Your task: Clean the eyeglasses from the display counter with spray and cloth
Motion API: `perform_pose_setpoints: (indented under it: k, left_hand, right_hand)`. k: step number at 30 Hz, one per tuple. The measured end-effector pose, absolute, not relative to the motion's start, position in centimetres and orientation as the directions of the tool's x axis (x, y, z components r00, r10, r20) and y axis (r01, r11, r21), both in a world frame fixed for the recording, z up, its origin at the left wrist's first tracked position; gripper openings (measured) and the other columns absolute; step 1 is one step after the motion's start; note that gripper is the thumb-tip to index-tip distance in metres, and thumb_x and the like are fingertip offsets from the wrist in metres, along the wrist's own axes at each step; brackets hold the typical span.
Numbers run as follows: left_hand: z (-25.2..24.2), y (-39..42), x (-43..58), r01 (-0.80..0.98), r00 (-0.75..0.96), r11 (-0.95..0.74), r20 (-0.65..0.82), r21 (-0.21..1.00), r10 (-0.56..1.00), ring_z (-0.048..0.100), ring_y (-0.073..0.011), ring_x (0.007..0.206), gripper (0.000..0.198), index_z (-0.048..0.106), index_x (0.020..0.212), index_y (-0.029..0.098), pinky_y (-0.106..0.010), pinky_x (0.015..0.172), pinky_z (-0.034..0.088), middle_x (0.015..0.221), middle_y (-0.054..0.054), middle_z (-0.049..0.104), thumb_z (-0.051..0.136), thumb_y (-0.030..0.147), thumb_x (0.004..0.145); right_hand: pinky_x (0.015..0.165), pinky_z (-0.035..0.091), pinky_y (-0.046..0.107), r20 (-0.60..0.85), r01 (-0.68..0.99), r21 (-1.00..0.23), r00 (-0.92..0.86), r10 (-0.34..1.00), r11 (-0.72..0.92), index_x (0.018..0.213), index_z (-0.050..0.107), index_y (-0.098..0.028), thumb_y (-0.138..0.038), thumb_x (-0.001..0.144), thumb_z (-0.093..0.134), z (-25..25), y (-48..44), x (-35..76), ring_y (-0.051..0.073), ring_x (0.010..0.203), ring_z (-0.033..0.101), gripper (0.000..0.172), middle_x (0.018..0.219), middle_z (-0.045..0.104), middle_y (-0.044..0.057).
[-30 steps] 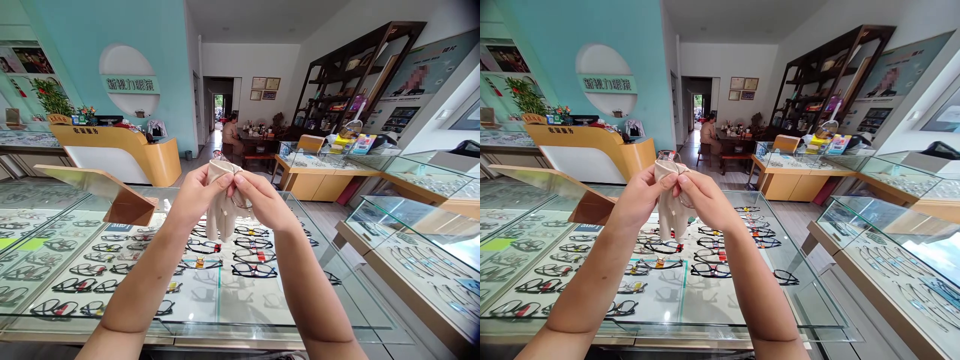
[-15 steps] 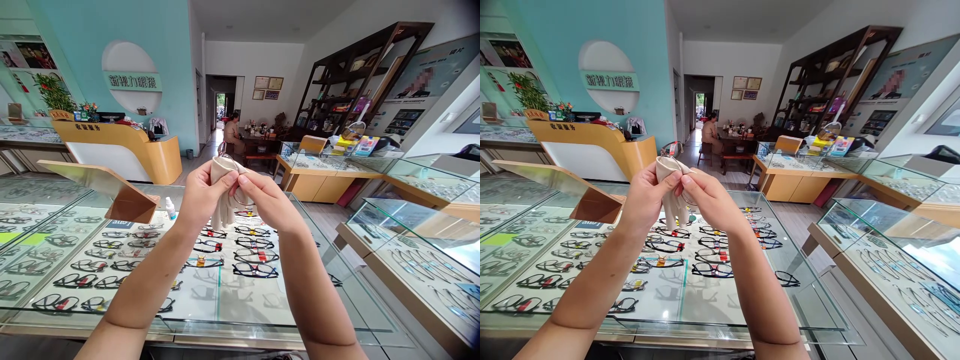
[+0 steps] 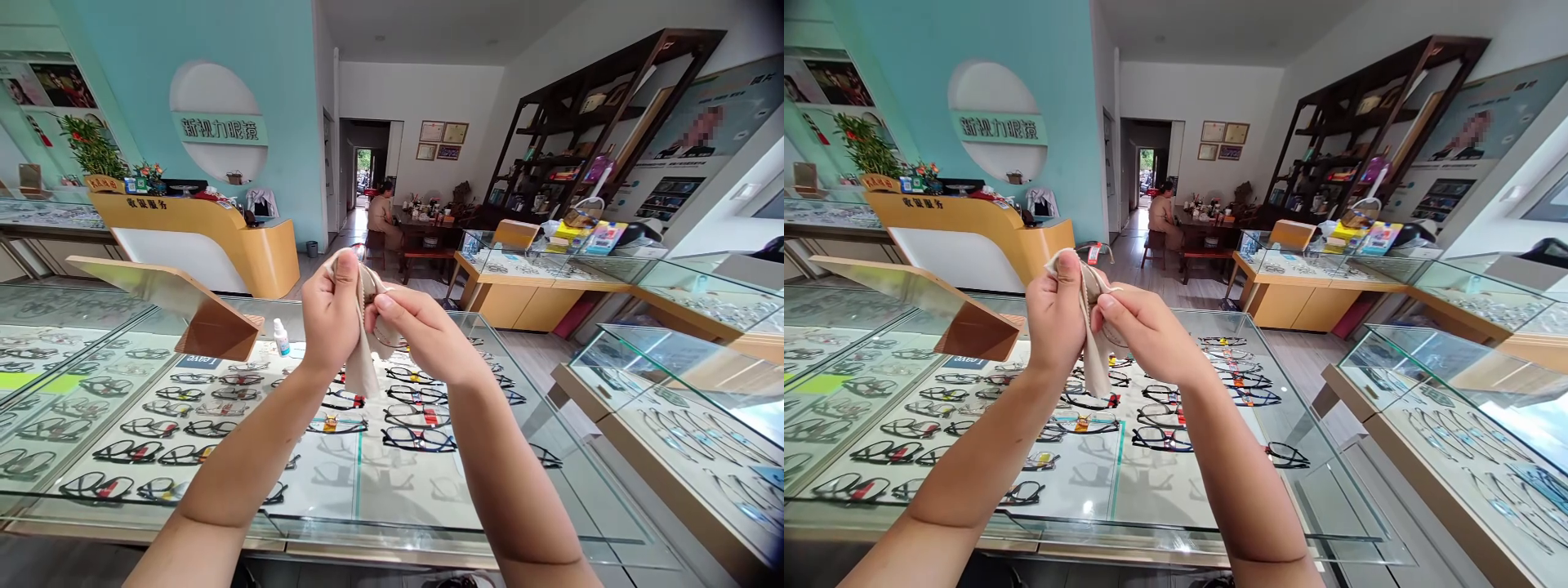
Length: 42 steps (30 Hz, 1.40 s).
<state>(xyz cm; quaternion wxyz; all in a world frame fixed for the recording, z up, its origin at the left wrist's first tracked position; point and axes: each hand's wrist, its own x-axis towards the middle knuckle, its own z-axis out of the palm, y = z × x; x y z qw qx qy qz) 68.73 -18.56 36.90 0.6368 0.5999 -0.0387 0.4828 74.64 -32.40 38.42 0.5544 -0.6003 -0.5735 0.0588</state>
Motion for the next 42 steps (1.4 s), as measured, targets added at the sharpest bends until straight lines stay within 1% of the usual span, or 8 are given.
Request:
perform_pose_setpoints:
  k: [8,15,20,27,33,35,38,42]
  left_hand:
    - [38.4,-16.0,68.2,-0.539,0.783,0.097,0.456,0.836,0.422,0.080,-0.0253,0.089,0.060,0.077,0.092,0.020,-0.033,0.073,0.063,0.079,-0.006,0.078,0.076,0.079,0.088]
    - [38.9,-15.6,68.4,-0.471,0.836,0.179,0.371,0.864,0.404,0.081,-0.0257,0.094,0.057,0.082,0.106,0.019,-0.033,0.080,0.066,0.089,-0.008,0.082,0.079,0.074,0.089]
    - [38.9,-14.8,68.8,-0.505,0.791,0.121,0.402,0.854,0.461,0.076,-0.0203,0.079,0.051,0.080,0.098,0.020,-0.030,0.070,0.063,0.076,-0.004,0.072,0.079,0.071,0.092]
    - [38.3,-13.5,70.4,-0.605,0.655,-0.072,0.547,0.793,0.521,0.044,-0.0100,0.054,0.061,0.060,0.068,0.022,-0.023,0.049,0.048,0.062,0.003,0.041,0.073,0.076,0.093]
    - [37.2,-12.9,70.4,-0.691,0.333,-0.500,0.844,0.522,0.421,0.035,-0.0107,0.051,0.066,0.047,0.061,0.022,-0.029,0.047,0.032,0.058,0.003,0.038,0.064,0.071,0.102]
    - [37.3,-12.8,69.9,-0.663,0.275,-0.664,0.938,0.345,0.212,0.047,-0.0122,0.059,0.047,0.068,0.089,0.023,-0.029,0.054,0.040,0.072,0.001,0.057,0.076,0.070,0.094]
    - [37.7,-12.9,69.3,-0.592,0.281,-0.800,0.956,0.099,-0.090,0.067,-0.0215,0.093,0.084,0.064,0.142,0.028,-0.035,0.075,0.056,0.118,-0.008,0.074,0.088,0.076,0.077]
    - [38.0,-13.4,69.2,-0.527,0.205,-0.842,0.944,-0.116,-0.259,0.070,-0.0300,0.123,0.080,0.062,0.149,0.029,-0.045,0.102,0.057,0.137,-0.012,0.073,0.084,0.074,0.085]
  right_hand:
    - [0.064,0.038,0.031,0.545,0.431,-0.833,0.522,0.657,0.348,0.078,0.070,-0.022,-0.050,0.110,0.055,38.9,-33.8,76.0,0.016,0.070,0.046,0.046,0.080,0.054,0.002]
    - [0.071,0.046,0.032,0.566,0.457,-0.821,0.579,0.587,0.342,0.075,0.075,-0.022,-0.050,0.107,0.057,39.0,-34.2,76.8,0.017,0.085,0.059,0.046,0.124,0.070,0.006]
    - [0.081,0.054,0.034,0.628,0.519,-0.778,0.640,0.443,0.354,0.083,0.074,-0.025,-0.055,0.108,0.055,38.7,-34.0,77.0,0.024,0.107,0.069,0.044,0.112,0.076,0.007]
    - [0.090,0.058,0.040,0.659,0.581,-0.749,0.606,0.445,0.319,0.088,0.073,-0.026,-0.065,0.107,0.054,38.9,-34.4,77.5,0.022,0.092,0.071,0.047,0.093,0.076,0.005]
    - [0.084,0.054,0.037,0.626,0.595,-0.756,0.536,0.567,0.272,0.080,0.073,-0.024,-0.052,0.109,0.055,39.5,-35.3,77.0,0.019,0.082,0.066,0.044,0.083,0.073,0.004]
    - [0.083,0.053,0.036,0.611,0.615,-0.751,0.511,0.605,0.239,0.076,0.072,-0.023,-0.044,0.110,0.053,39.8,-35.6,76.6,0.018,0.079,0.065,0.044,0.078,0.072,0.003]
    - [0.077,0.049,0.035,0.573,0.637,-0.749,0.487,0.659,0.181,0.070,0.070,-0.023,-0.037,0.108,0.051,40.1,-35.9,76.3,0.017,0.074,0.061,0.045,0.070,0.069,0.002]
    - [0.072,0.046,0.034,0.500,0.635,-0.763,0.456,0.737,0.125,0.066,0.068,-0.022,-0.034,0.107,0.049,40.4,-36.3,76.0,0.016,0.068,0.056,0.046,0.065,0.066,0.001]
